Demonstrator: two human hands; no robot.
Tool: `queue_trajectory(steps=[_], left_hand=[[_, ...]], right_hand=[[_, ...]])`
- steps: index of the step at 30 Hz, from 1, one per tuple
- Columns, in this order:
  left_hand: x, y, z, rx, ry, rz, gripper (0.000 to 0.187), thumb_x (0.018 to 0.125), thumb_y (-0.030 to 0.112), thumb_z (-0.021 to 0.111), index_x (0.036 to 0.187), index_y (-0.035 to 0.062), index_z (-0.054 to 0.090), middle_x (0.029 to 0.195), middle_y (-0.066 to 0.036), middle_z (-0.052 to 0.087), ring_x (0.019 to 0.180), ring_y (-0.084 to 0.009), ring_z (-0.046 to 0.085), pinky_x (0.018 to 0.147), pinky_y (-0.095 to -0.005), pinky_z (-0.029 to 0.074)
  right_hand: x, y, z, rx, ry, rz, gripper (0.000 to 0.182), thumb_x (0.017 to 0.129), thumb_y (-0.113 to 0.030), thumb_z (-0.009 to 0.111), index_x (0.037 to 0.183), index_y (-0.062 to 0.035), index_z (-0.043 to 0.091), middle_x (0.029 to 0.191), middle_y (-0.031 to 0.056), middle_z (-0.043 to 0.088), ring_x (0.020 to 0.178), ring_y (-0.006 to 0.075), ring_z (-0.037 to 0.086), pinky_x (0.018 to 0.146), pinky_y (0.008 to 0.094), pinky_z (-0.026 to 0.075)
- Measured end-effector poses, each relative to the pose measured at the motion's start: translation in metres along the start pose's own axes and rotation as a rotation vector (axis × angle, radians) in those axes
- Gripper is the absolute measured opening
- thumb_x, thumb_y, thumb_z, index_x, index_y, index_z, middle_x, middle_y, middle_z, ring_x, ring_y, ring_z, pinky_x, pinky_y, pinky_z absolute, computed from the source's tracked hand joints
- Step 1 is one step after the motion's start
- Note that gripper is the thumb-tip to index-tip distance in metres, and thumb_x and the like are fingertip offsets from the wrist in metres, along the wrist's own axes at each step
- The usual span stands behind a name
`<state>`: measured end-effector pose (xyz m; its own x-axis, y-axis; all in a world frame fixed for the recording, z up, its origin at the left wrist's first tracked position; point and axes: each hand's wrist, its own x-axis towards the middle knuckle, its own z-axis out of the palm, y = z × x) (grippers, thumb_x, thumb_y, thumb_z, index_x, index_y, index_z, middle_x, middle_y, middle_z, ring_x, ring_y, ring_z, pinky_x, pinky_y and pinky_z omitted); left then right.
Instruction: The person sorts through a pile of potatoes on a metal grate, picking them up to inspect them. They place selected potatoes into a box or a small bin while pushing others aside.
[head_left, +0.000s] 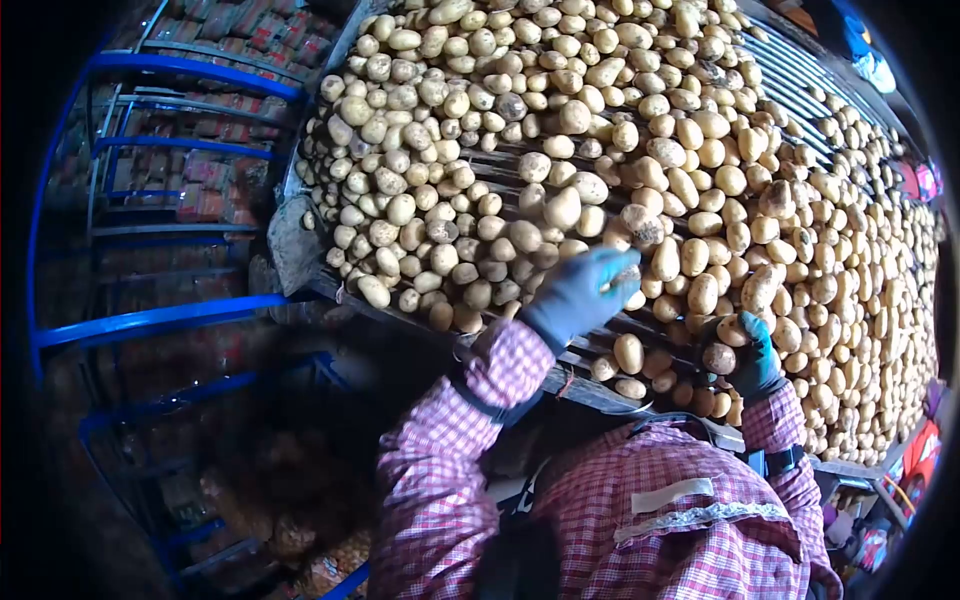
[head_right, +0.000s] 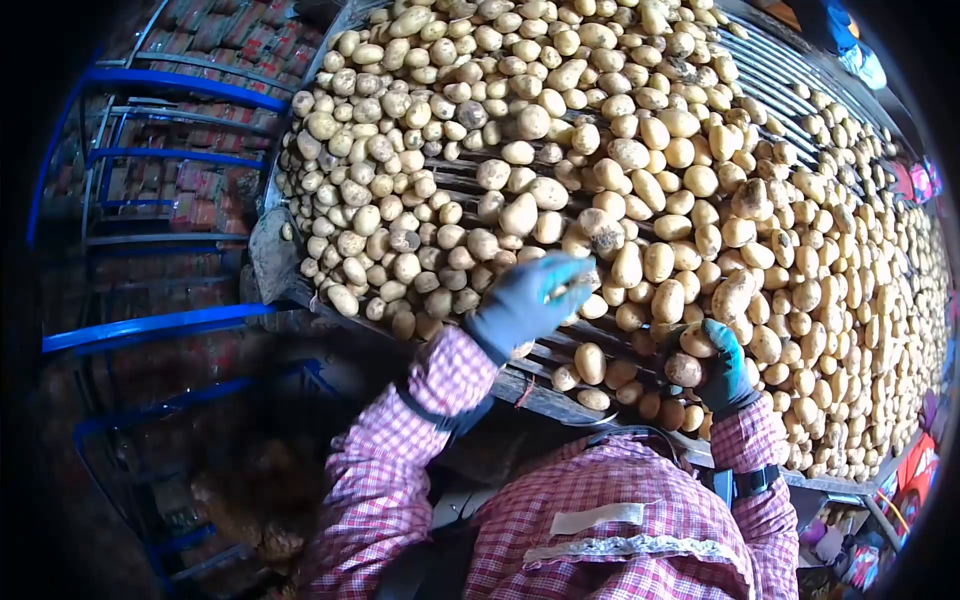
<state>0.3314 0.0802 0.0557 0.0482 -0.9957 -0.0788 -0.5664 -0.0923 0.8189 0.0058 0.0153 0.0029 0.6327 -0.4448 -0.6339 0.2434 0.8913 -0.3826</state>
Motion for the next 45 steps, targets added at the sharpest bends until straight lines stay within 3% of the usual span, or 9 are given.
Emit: queue_trajectory(steps=[9, 14, 17, 19, 23, 27, 37, 39, 45], left_hand=[[-0.016, -0.056, -0.065, 0.158, 0.406, -0.062, 0.027, 0.091, 0.015, 0.07, 0.115, 0.0036, 0.07, 0.106, -0.015, 0.071, 0.09, -0.0246, 0.07, 0.081, -0.0349, 0.056], [0.007, -0.059, -0.061, 0.336, 0.459, -0.078, 0.048, 0.088, 0.027, 0.074, 0.13, 0.0082, 0.063, 0.131, -0.017, 0.059, 0.117, -0.0352, 0.06, 0.093, -0.0433, 0.052], [0.025, -0.051, -0.015, 0.581, 0.441, -0.102, 0.057, 0.088, 0.039, 0.074, 0.134, 0.0079, 0.06, 0.129, -0.018, 0.06, 0.119, -0.0349, 0.058, 0.106, -0.0482, 0.044], [0.032, -0.013, 0.009, 0.723, 0.157, -0.149, 0.065, 0.086, 0.049, 0.072, 0.137, 0.0115, 0.058, 0.13, -0.021, 0.056, 0.117, -0.0382, 0.056, 0.106, -0.0542, 0.039], [0.032, 0.006, 0.08, 0.518, 0.343, 0.086, 0.071, 0.083, 0.047, 0.075, 0.141, 0.0116, 0.054, 0.128, -0.02, 0.053, 0.12, -0.0379, 0.049, 0.103, -0.0539, 0.04], [0.014, 0.038, 0.1, 0.219, 0.175, 0.163, 0.065, 0.085, 0.037, 0.076, 0.139, 0.0065, 0.055, 0.131, -0.022, 0.054, 0.119, -0.0393, 0.054, 0.105, -0.0468, 0.044], [0.019, -0.078, -0.03, 0.195, 0.419, -0.094, 0.028, 0.091, 0.017, 0.07, 0.113, -0.0007, 0.07, 0.101, -0.014, 0.073, 0.084, -0.0189, 0.068, 0.081, -0.0317, 0.056], [0.04, -0.054, -0.044, 0.322, 0.249, -0.376, 0.028, 0.088, 0.03, 0.068, 0.103, 0.006, 0.073, 0.098, -0.02, 0.072, 0.091, -0.0352, 0.07, 0.082, -0.0433, 0.056], [0.076, -0.051, -0.034, 0.732, -0.025, -0.322, 0.042, 0.087, 0.044, 0.066, 0.106, 0.006, 0.069, 0.103, -0.024, 0.07, 0.097, -0.0431, 0.067, 0.085, -0.0493, 0.054]], right_hand=[[-0.011, 0.002, -0.011, 0.128, 0.038, 0.055, 0.047, 0.093, -0.045, 0.065, 0.117, -0.0049, 0.065, 0.109, 0.0145, 0.07, 0.096, 0.0302, 0.07, 0.084, 0.0474, 0.06], [-0.023, 0.002, -0.011, 0.099, 0.0, 0.012, 0.043, 0.093, -0.042, 0.066, 0.114, -0.0043, 0.066, 0.109, 0.0144, 0.07, 0.098, 0.03, 0.07, 0.087, 0.0472, 0.059], [-0.023, 0.006, -0.018, 0.096, 0.037, -0.044, 0.042, 0.093, -0.042, 0.066, 0.113, -0.0048, 0.066, 0.107, 0.0134, 0.07, 0.098, 0.0291, 0.069, 0.087, 0.0467, 0.06], [-0.026, 0.009, -0.024, 0.072, 0.057, -0.038, 0.04, 0.092, -0.041, 0.067, 0.112, -0.0058, 0.066, 0.106, 0.0124, 0.07, 0.098, 0.0284, 0.069, 0.087, 0.0464, 0.06], [-0.032, 0.001, -0.013, 0.099, 0.045, -0.062, 0.044, 0.09, -0.041, 0.069, 0.116, -0.0064, 0.063, 0.111, 0.0127, 0.068, 0.1, 0.0283, 0.068, 0.085, 0.0463, 0.06], [-0.038, -0.01, 0.005, -0.066, -0.087, -0.086, 0.063, 0.093, -0.054, 0.057, 0.117, 0.0041, 0.064, 0.11, 0.0196, 0.069, 0.096, 0.0302, 0.07, 0.085, 0.0447, 0.059], [-0.039, 0.004, -0.019, -0.055, -0.016, -0.134, 0.061, 0.095, -0.05, 0.055, 0.116, 0.0062, 0.063, 0.11, 0.0199, 0.069, 0.097, 0.0304, 0.07, 0.085, 0.0445, 0.06], [-0.042, 0.002, -0.005, -0.122, -0.024, -0.154, 0.068, 0.091, -0.058, 0.057, 0.113, 0.0061, 0.065, 0.104, 0.019, 0.07, 0.093, 0.0293, 0.071, 0.081, 0.0436, 0.059], [-0.049, 0.002, -0.005, -0.132, 0.036, -0.175, 0.07, 0.089, -0.06, 0.059, 0.11, 0.0069, 0.066, 0.1, 0.0203, 0.071, 0.088, 0.0292, 0.072, 0.075, 0.0403, 0.061]])
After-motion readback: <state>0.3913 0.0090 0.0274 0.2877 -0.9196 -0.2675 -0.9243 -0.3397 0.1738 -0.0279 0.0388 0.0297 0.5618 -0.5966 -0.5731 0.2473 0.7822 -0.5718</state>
